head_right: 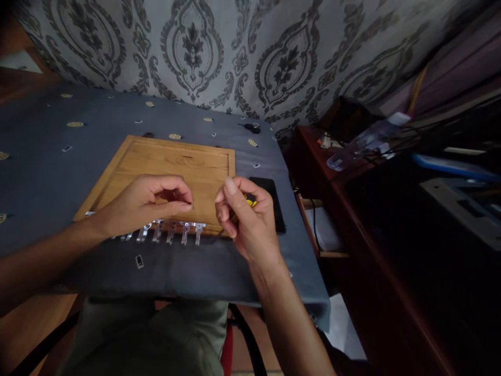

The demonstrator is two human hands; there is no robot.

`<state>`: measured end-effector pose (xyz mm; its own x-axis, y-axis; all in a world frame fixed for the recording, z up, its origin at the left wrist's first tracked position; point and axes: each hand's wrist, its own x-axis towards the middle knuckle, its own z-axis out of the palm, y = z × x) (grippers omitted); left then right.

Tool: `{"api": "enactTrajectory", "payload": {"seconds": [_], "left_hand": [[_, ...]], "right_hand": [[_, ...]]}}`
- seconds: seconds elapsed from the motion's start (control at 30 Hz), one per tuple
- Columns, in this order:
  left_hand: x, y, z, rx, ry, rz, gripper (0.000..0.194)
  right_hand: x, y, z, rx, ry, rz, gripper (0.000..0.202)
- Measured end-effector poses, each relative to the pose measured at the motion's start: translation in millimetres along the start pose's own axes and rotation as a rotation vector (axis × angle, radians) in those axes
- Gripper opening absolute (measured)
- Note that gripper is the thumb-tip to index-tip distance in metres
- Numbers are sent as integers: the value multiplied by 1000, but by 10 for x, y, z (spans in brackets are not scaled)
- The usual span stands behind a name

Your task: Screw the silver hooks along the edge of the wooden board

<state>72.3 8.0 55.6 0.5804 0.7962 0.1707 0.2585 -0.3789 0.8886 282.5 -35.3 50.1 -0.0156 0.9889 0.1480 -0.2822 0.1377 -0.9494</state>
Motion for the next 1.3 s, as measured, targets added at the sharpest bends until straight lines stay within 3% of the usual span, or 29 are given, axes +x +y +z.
{"api": "enactTrajectory", "payload": {"seconds": [0.3,0.47,0.67,0.97,1.3], "left_hand": [[132,-233,-31,1,-210,-147,12],[168,-313,47,148,-359,-57,14],[111,-365,53,250,-374,-35,13],[68,-256,156,331,-352,-40,14],[118,-207,185,253,-376,-208,17]], "right_hand": [[141,87,56,-105,107,-203,50],[214,112,81,-67,84,-198,47],[98,204,-4,-56,92,-216,39],[75,232,-94,13,96,-251,37],[14,152,-106,25,57,-229,41]]}}
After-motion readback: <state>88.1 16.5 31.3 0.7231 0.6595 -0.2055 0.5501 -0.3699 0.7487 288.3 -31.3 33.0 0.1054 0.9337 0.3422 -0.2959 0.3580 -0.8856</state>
